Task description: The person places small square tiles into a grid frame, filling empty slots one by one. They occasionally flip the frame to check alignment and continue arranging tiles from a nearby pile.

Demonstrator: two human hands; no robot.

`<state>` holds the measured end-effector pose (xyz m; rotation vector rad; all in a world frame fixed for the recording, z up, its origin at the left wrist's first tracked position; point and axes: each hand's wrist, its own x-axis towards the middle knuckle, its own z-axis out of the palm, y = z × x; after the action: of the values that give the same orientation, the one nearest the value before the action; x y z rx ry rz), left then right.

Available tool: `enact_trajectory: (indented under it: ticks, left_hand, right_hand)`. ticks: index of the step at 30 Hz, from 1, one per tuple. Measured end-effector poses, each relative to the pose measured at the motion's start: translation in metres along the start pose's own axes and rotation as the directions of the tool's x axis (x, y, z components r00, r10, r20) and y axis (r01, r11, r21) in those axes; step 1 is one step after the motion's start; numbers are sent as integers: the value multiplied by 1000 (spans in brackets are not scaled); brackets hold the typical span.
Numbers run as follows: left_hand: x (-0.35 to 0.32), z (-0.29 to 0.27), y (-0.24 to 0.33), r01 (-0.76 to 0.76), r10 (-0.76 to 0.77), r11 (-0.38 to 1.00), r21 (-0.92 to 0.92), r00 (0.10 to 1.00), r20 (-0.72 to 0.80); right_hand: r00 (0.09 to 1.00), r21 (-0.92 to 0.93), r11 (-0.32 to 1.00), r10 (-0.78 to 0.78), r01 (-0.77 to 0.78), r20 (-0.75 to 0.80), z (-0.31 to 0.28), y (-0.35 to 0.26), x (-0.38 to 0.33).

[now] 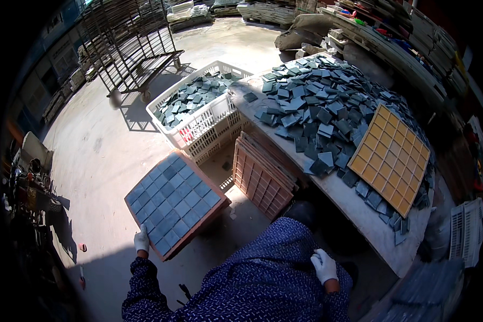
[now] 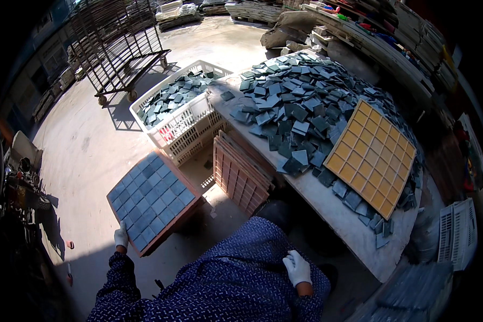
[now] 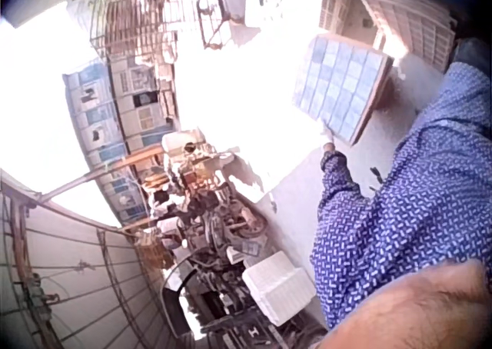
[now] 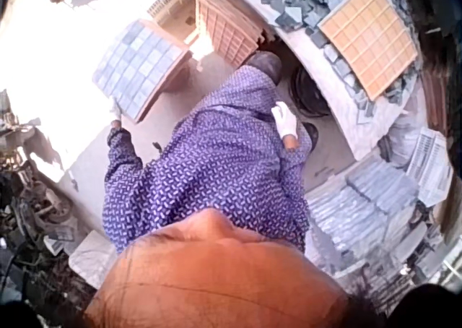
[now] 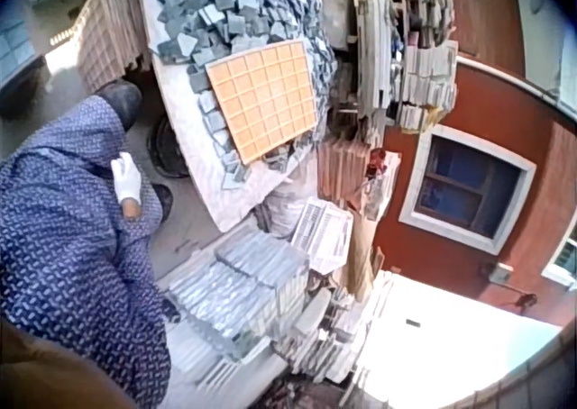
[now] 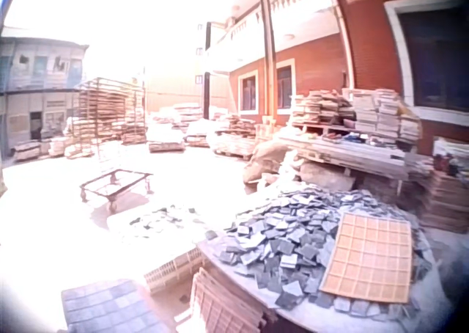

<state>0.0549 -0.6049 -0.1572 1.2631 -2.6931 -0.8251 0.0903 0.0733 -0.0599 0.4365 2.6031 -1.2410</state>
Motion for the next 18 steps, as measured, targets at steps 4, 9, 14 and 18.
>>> enact_trajectory:
  ticks: [4,9,14,18]
  left_hand:
    - [7,-5,-8,11,-8,990,140,1000,-19]
    - [-12,-31,60,70,-105,860,505,994,42]
    - [-9,-42,142,-170,265,790,589,961,-77]
    - [-43,6,182,-718,736,653,240,677,21]
  right_hand:
    - [1000,31,999,-14,13,27,5,-1,1]
    - [1000,35,999,-17,17,11,8,8,0]
    - [999,588,808,50,-43,5,-3,18,21]
    - [959,942,296,181,159,-219,-52,-7,62]
